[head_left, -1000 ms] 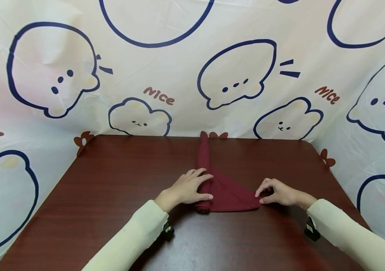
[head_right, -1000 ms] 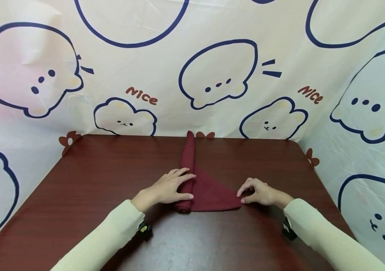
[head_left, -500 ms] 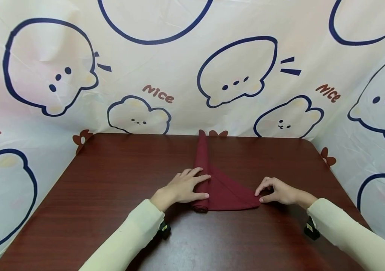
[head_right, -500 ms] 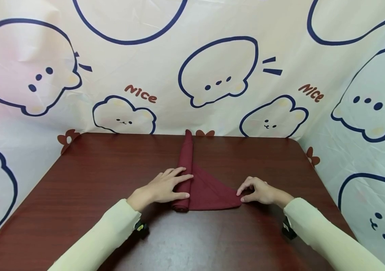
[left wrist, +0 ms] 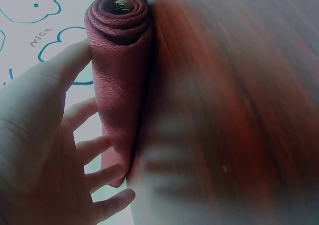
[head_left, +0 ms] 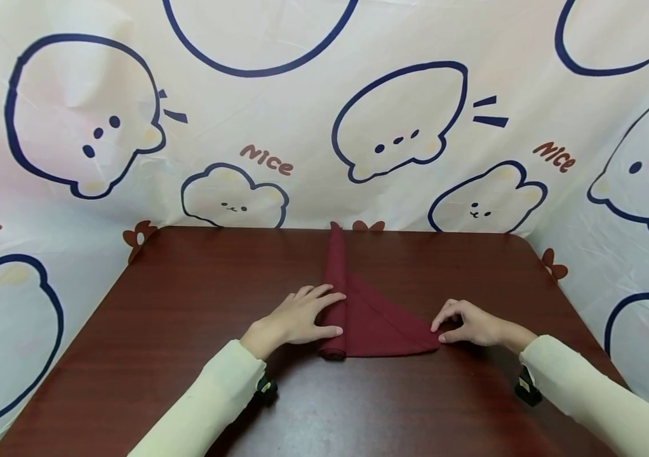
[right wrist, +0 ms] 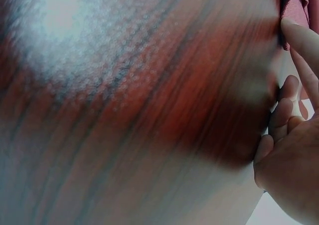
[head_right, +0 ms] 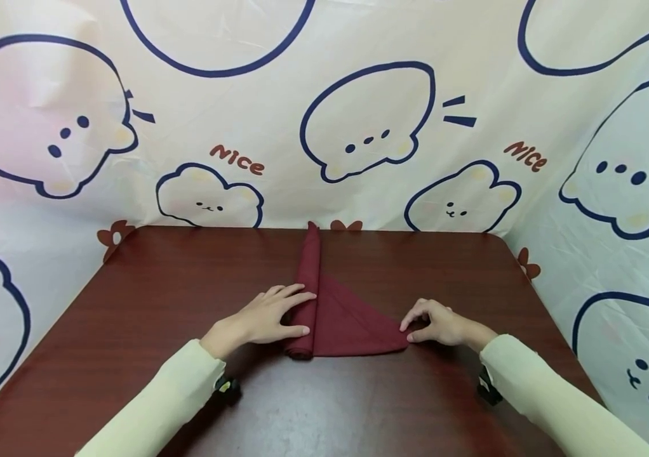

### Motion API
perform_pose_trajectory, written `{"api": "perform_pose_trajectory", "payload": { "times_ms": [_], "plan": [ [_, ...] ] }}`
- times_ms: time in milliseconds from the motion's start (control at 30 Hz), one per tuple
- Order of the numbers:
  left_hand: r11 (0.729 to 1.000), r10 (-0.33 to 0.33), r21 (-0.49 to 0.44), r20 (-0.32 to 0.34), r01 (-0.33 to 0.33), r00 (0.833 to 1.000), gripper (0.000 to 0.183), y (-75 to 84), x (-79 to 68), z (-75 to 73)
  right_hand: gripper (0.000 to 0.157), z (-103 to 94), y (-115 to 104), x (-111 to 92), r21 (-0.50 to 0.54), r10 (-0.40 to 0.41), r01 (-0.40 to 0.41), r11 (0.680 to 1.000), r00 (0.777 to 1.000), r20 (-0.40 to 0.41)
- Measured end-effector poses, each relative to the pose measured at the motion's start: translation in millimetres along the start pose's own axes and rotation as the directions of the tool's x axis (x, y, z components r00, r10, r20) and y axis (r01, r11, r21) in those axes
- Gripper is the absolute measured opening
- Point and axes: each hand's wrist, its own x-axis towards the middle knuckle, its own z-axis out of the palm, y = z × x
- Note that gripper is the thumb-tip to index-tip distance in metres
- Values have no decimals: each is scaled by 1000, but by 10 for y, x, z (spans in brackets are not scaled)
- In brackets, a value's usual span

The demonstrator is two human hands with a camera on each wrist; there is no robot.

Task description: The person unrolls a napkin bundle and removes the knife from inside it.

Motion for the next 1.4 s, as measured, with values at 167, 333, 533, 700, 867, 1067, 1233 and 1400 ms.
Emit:
{"api": "perform_pose_trajectory", "payload": {
  "times_ms": [167, 333, 533, 700, 867, 1067, 1233, 1400],
  "plan": [
    [1000, -12, -10, -10, 12, 1000, 70, -67, -65, -25, 13, 18, 7, -8, 11, 13, -13, 1000, 1000, 1],
    [1000, -17, -21, -10, 17, 1000, 71, -140, -140, -53, 12, 19, 15, -7, 3, 9, -9, 1000, 1000, -3],
    [999, -32, -36, -10, 32, 999, 72, -222, -198, -95, 13, -11, 1, -9, 2, -3, 4, 1000, 1000, -9],
    [998, -49, -38, -6, 49, 999, 71, -297, -248, -98, 13, -19, 2, 2, 6, 8, -8, 1000, 1000, -8],
    [998, -51, -30, -8, 51, 999, 70, -326, -275, -105, 14, -37, -5, 3, 6, 5, -5, 1000, 1000, -3],
    [998, -60, -19, -9, 59, 998, 70, -332, -284, -97, 14, -35, -17, 3, -1, 8, -8, 1000, 1000, -3],
    [997, -67, -23, -9, 67, 998, 70, -336, -291, -67, 13, -24, -15, -6, -1, 18, -18, 1000, 1000, -1],
    [998, -64, -27, -13, 63, 998, 70, -333, -304, -52, 13, 0, -13, -11, -7, 20, -20, 1000, 1000, -6]
  ]
}}
